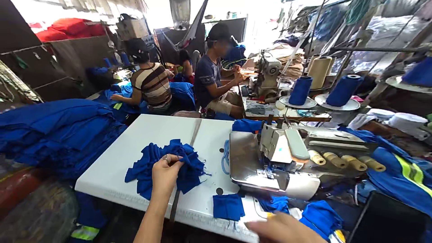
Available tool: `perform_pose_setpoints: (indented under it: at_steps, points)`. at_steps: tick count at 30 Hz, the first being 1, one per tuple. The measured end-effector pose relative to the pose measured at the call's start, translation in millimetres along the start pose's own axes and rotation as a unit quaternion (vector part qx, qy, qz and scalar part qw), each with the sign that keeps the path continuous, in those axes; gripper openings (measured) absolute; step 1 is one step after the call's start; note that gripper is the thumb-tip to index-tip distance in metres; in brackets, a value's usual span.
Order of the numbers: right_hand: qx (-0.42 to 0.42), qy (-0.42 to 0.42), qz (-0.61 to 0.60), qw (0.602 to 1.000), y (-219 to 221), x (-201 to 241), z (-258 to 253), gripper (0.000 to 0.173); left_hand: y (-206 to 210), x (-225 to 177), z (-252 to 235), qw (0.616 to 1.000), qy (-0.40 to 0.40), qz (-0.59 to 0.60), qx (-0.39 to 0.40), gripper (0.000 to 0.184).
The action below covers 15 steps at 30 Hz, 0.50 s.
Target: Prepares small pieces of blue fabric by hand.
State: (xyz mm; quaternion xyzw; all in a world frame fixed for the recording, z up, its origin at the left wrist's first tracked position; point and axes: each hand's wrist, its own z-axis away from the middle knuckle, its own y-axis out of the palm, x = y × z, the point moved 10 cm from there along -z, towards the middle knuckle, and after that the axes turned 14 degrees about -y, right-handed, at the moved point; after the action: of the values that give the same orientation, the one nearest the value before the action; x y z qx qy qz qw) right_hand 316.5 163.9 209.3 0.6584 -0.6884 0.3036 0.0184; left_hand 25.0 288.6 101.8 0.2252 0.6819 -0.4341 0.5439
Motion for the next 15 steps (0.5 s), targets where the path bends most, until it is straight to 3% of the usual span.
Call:
perform_pose_setpoints:
  at_steps: [2,5,11,15]
  points:
    - [0.025,0.050,0.008,0.998,28,-42,8,0.025,6,-5,6,0.999,-0.031,0.039,0.007,0.013]
    - [-0.001,0.083,-0.019,0.996,51,-84,27,0.026,20,-1,14,0.992,-0.070,0.098,0.034,0.017]
    - [-0.014,0.133,-0.017,0.991,66,-115,44,0.022,39,29,21,0.958,-0.155,0.229,0.076,0.009]
    - [-0.002,0.194,-0.011,0.981,76,-136,39,0.024,43,36,24,0.949,-0.175,0.246,0.089,0.009]
